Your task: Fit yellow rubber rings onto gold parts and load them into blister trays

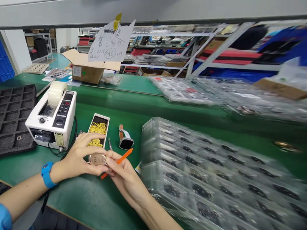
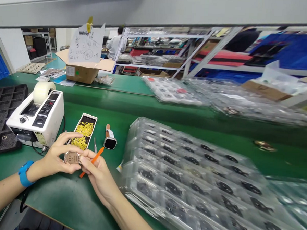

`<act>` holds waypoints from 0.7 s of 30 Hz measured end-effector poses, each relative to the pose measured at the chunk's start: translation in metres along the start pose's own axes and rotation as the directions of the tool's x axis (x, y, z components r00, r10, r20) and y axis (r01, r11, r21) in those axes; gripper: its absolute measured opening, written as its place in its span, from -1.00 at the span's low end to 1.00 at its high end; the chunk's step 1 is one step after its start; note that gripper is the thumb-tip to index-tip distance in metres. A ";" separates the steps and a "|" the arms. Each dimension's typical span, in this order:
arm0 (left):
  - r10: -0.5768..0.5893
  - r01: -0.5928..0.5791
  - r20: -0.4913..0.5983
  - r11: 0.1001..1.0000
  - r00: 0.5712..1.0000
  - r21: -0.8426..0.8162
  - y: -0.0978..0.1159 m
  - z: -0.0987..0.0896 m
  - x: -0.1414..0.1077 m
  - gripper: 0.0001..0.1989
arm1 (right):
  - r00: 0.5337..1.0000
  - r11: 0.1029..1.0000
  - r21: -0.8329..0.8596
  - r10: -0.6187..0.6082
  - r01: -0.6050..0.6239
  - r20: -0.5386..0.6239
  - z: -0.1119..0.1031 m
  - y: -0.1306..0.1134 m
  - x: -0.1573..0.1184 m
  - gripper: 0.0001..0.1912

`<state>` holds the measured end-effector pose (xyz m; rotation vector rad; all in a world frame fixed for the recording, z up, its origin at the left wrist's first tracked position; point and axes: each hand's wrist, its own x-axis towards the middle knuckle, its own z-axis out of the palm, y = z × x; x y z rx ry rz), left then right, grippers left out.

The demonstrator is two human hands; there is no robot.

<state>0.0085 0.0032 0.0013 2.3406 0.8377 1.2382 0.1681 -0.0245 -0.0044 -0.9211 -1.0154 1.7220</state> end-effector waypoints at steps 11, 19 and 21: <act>0.058 -0.059 -0.011 0.997 0.998 -0.042 -0.003 0.003 0.000 -0.80 | 1.000 0.998 0.056 0.023 -0.024 0.013 -0.005 0.013 0.002 -0.60; -0.009 0.012 0.043 0.998 0.999 -0.067 0.004 0.001 -0.003 -0.69 | 0.997 0.990 0.121 0.062 -0.067 0.047 0.000 0.010 0.001 -0.67; -0.018 0.024 0.072 0.996 0.997 -0.090 0.005 0.000 -0.004 -0.65 | 0.994 0.986 0.147 0.071 -0.083 0.083 0.002 0.009 0.000 -0.68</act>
